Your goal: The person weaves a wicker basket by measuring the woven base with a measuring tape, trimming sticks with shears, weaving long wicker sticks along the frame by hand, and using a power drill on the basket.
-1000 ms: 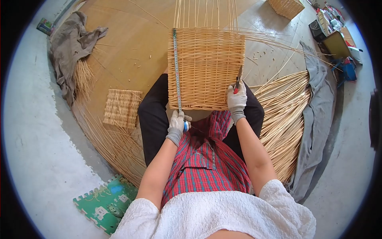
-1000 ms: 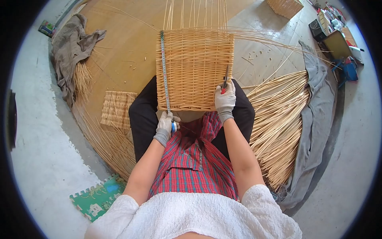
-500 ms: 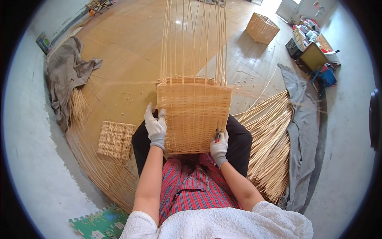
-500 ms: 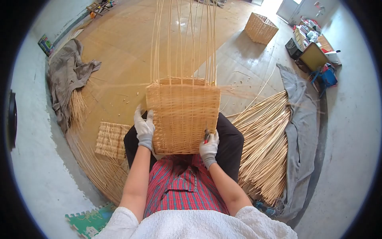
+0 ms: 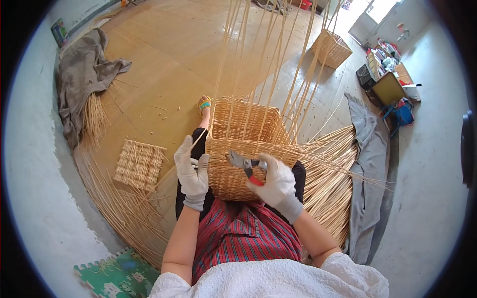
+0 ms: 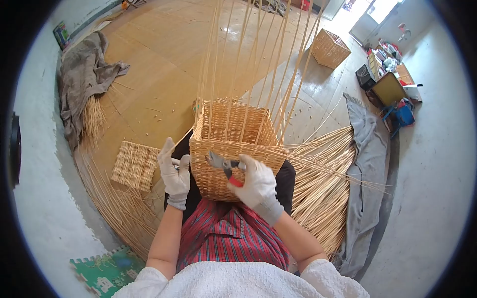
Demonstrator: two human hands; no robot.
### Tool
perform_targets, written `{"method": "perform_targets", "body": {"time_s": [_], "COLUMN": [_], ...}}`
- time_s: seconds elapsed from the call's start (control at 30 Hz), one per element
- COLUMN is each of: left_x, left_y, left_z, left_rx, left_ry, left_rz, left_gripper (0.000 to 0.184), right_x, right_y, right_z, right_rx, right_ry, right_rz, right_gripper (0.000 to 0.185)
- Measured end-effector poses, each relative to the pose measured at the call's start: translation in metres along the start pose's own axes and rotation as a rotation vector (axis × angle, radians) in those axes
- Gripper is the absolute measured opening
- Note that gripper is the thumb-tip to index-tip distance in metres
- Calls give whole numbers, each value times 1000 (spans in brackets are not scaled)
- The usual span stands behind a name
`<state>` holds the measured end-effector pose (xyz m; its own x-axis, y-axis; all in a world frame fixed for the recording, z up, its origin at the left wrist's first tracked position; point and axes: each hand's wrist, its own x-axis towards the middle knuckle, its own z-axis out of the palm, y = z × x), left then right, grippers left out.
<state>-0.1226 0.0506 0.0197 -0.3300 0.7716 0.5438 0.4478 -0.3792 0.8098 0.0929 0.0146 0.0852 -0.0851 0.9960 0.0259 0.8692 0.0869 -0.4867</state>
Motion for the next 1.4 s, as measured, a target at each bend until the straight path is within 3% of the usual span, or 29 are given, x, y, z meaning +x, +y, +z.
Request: {"method": "perform_targets", "body": {"time_s": [0.07, 0.13, 0.2, 0.27, 0.33, 0.37, 1.0, 1.07, 1.13, 1.17, 1.2, 1.27, 1.4], "left_x": [4, -12, -28, -31, -21, -17, -15, -15, -24, -29, -35, -49, -40], "left_y": [1, 2, -7, -8, 1, 5, 13, 20, 31, 37, 39, 41, 57], "left_z": [-8, -5, 3, 4, -4, -4, 6, -4, -6, -4, 6, 40, 97], "left_rx": [83, 2, -442, -492, -60, -2, 23, 120, 145, 177, 171, 242, 437], "left_ry": [-115, -136, -193, -138, -229, -207, -131, -243, -323, -398, -396, -774, -789], "left_rz": [269, 152, -270, -319, 148, 214, 245, 369, 489, 601, 595, 458, 388], "left_gripper": [34, 28, 32, 35, 36, 35, 31, 29, 27, 26, 26, 26, 41], "right_x": [21, 38, 47, 50, 51, 53, 58, 59, 60, 66, 73, 89, 117], "right_y": [3, -1, -4, -12, -13, -13, -9, -1, 0, 1, -4, -20, -47], "right_z": [4, 5, 14, 19, 25, 28, 40, 28, -13, -31, -51, -84, -97], "right_rx": [-121, -342, -331, -366, -332, -298, -256, -198, -259, -353, -361, -589, -900], "right_ry": [83, 193, 193, 150, 147, 152, 171, -1, -19, 93, 88, 81, -72], "right_rz": [-81, -205, -220, -203, -192, -181, -116, -125, -174, -300, -299, -378, -549], "right_gripper": [75, 73, 71, 71, 71, 71, 62, 56, 51, 48, 48, 48, 45]}}
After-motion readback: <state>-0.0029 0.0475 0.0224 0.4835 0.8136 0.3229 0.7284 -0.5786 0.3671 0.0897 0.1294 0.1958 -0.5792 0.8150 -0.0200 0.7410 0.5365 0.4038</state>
